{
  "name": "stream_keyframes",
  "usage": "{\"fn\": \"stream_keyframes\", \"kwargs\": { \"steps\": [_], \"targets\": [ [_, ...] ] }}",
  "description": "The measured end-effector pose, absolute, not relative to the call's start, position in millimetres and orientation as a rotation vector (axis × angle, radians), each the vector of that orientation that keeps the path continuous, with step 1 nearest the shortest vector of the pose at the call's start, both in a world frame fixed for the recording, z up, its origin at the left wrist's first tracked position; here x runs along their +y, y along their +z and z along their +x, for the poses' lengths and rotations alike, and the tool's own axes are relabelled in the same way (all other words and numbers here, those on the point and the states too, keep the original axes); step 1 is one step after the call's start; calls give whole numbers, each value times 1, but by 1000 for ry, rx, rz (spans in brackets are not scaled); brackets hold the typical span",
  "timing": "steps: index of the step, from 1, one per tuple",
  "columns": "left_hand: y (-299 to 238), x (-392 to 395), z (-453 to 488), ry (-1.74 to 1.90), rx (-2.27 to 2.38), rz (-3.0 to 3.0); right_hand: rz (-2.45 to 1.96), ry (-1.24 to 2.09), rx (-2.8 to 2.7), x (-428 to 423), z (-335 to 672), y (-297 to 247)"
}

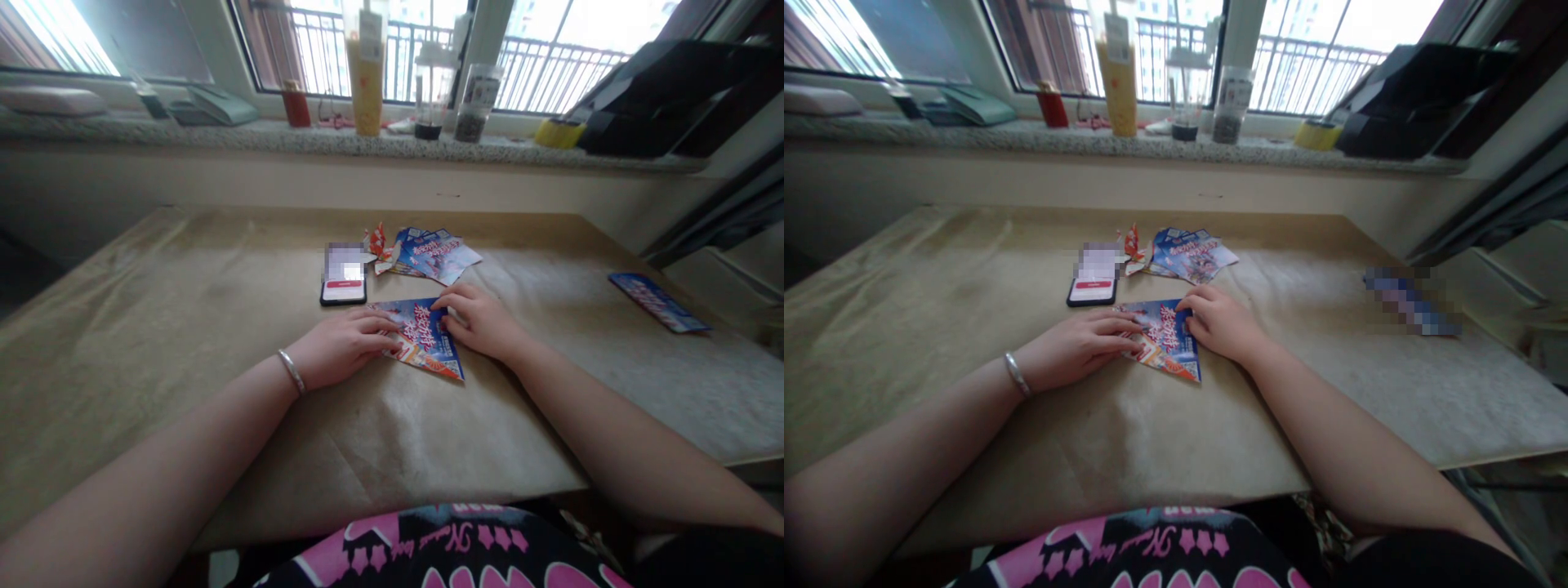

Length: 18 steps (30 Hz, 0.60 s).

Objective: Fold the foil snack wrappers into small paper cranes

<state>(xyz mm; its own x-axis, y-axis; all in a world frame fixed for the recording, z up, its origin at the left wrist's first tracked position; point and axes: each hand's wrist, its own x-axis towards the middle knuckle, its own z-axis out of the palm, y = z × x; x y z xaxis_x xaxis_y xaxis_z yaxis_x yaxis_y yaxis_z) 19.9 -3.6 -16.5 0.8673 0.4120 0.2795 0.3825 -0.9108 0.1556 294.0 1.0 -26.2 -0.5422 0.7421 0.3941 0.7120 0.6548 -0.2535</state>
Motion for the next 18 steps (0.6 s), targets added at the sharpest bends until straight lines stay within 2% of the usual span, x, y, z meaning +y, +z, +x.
{"fn": "stream_keyframes", "kwargs": {
  "steps": [9, 18],
  "targets": [
    [-18, -2, 17, 465, 701, 3043, -1324, 268, -2273, 1, 296, -28],
    [-13, -5, 17, 531, 783, 3023, -1394, 290, -1924, 8, 302, -34]
  ]
}}
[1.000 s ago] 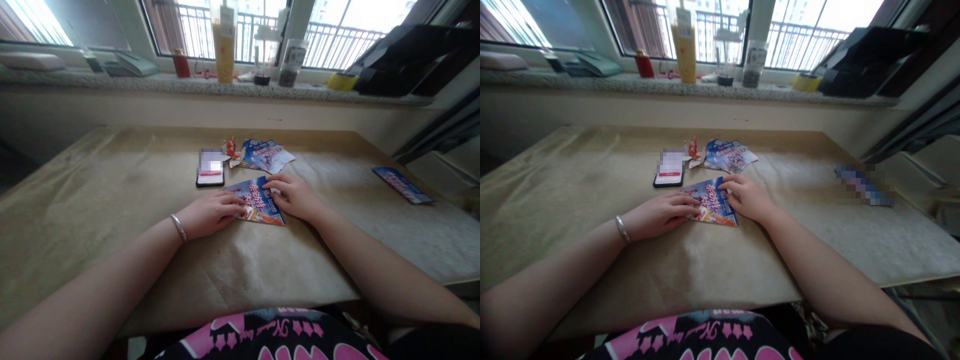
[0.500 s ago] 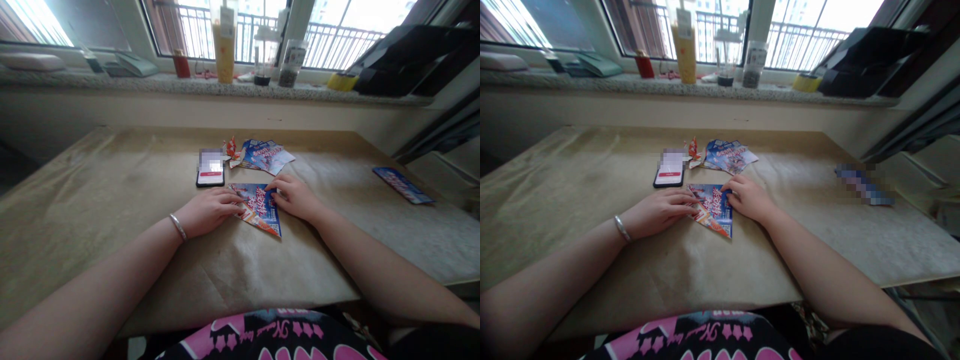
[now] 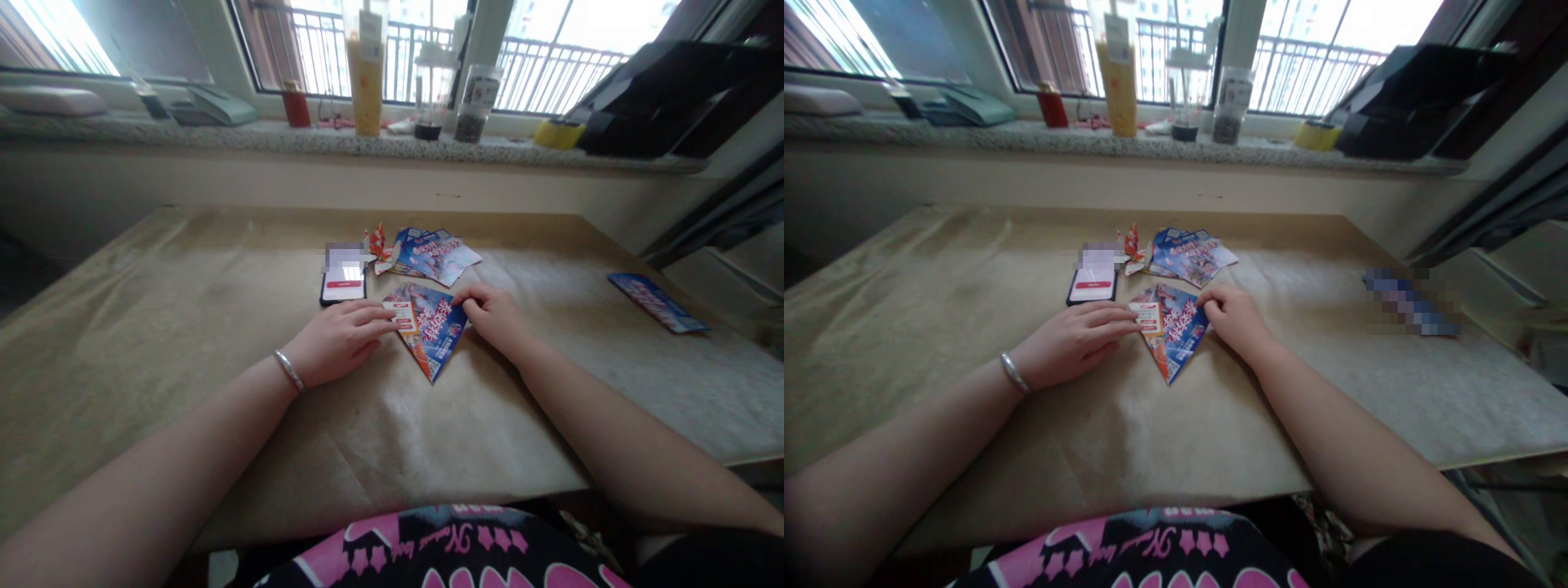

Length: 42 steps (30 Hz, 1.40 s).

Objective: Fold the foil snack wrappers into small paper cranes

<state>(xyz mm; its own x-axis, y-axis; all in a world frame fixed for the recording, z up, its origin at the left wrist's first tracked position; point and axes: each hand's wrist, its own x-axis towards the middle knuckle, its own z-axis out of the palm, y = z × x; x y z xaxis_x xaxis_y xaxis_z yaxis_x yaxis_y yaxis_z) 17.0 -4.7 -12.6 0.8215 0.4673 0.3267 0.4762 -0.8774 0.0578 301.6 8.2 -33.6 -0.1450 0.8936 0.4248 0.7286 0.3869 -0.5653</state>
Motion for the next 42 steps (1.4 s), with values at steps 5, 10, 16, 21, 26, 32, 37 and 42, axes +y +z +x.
{"fn": "stream_keyframes", "kwargs": {
  "steps": [5, 10, 16, 21, 26, 32, 37, 42],
  "targets": [
    [-11, -5, 18, -561, -754, -2972, -1361, 450, -1787, 6, 299, -33],
    [-12, -5, 18, -527, -760, -2967, -1373, 714, -1632, 3, 295, -32],
    [-15, -3, 16, -497, -780, -2991, -1398, 539, -1918, 0, 293, -30],
    [-16, -3, 15, -387, -821, -2950, -1219, 347, -2249, -4, 291, -27],
    [-17, -3, 14, -351, -837, -2934, -963, 213, -2374, -4, 291, -25],
    [-16, -4, 16, -350, -871, -2940, -837, 364, -2476, -4, 289, -25],
    [-17, -5, 17, -329, -846, -2984, -1045, 390, -2444, -7, 289, -24],
    [-19, -6, 18, -274, -804, -3010, -1277, 454, -2346, -9, 289, -21]
  ]
}}
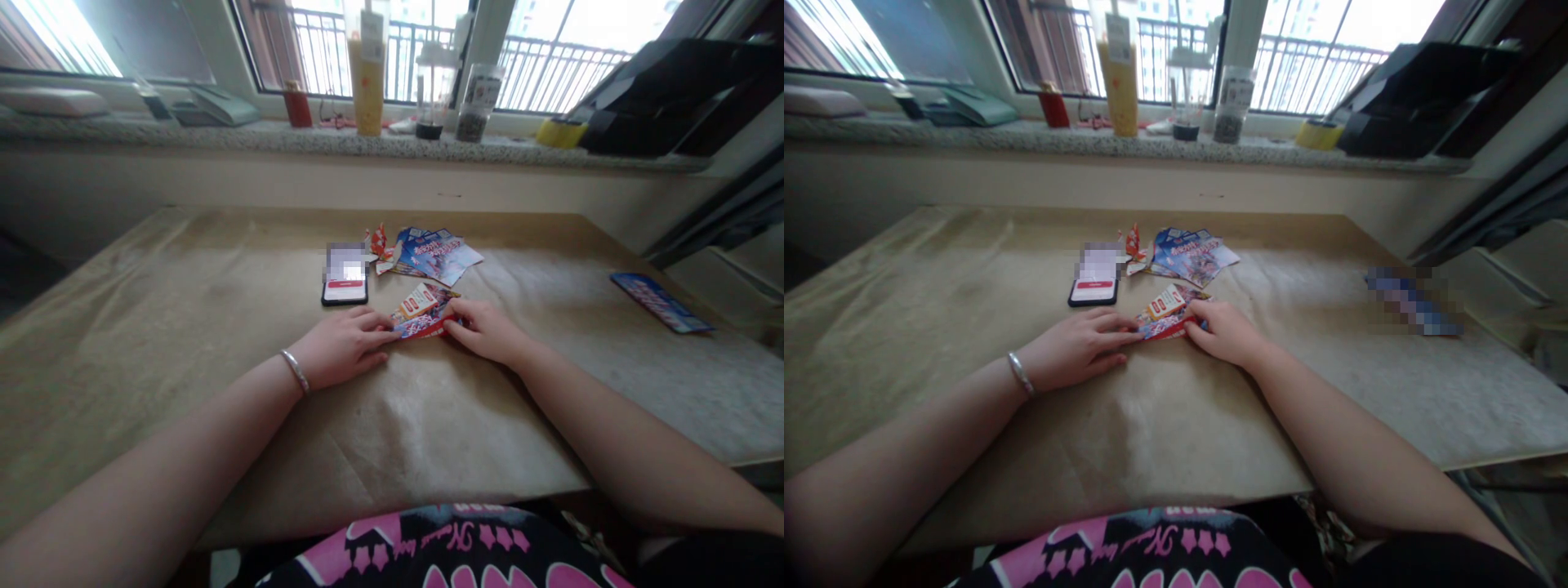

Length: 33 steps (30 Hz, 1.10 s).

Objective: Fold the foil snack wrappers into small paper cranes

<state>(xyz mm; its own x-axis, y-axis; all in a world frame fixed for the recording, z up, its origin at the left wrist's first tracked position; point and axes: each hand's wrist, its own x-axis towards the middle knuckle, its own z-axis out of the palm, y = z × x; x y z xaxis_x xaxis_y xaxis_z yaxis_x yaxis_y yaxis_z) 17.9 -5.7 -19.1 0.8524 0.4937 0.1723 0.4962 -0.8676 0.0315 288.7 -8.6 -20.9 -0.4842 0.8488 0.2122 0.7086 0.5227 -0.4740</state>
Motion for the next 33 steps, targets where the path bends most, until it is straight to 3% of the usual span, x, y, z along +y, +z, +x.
{"fn": "stream_keyframes", "kwargs": {
  "steps": [17, 33],
  "targets": [
    [-12, -17, 27, -260, -970, -3034, -1800, 214, -2282, -5, 280, -23],
    [-12, -18, 29, -263, -965, -3028, -1905, 65, -2369, -2, 282, -22]
  ]
}}
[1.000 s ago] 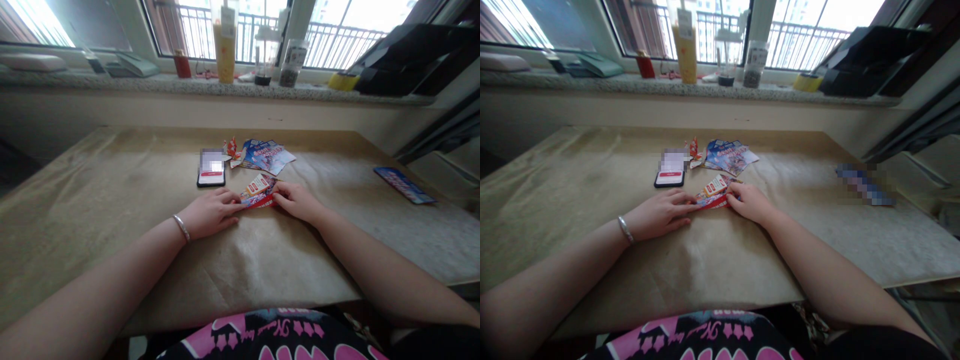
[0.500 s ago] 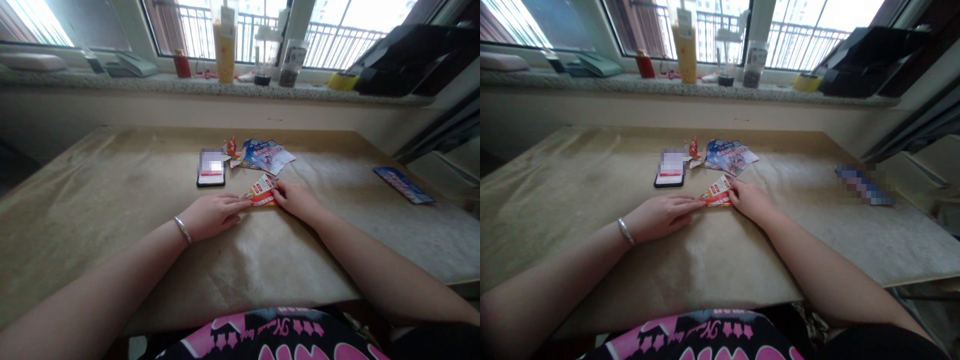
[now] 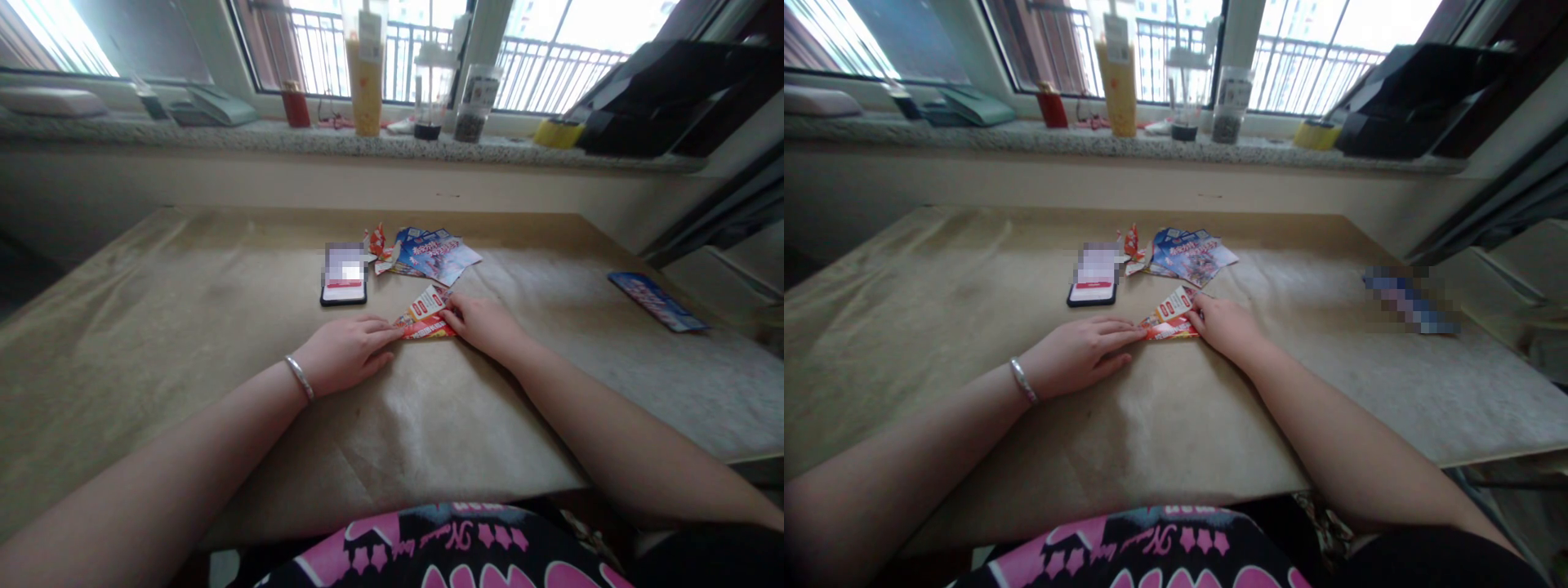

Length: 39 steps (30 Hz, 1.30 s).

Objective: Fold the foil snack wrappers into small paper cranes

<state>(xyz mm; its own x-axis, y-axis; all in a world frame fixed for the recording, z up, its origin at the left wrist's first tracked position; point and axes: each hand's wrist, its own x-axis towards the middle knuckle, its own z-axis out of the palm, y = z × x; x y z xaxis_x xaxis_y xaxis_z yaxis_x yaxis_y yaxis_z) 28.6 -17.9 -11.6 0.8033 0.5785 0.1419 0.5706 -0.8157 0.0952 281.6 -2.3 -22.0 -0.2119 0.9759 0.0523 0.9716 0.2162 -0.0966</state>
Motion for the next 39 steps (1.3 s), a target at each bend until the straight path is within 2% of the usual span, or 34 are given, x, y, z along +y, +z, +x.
{"fn": "stream_keyframes", "kwargs": {
  "steps": [9, 20, 28, 35, 39],
  "targets": [
    [-16, -17, 27, 289, 986, 2938, -1927, 141, -2341, 1, 286, -25],
    [-16, -15, 26, 370, 781, 3046, -1795, 444, -2281, 7, 301, -24],
    [-17, -15, 27, 390, 765, 3081, -1804, 322, -2271, 3, 299, -26],
    [-18, -16, 30, 394, 764, 3059, -1621, -175, -2339, -8, 281, -20],
    [-17, -17, 30, 365, 775, 3039, -1458, -215, -2546, -15, 269, -15]
  ]
}}
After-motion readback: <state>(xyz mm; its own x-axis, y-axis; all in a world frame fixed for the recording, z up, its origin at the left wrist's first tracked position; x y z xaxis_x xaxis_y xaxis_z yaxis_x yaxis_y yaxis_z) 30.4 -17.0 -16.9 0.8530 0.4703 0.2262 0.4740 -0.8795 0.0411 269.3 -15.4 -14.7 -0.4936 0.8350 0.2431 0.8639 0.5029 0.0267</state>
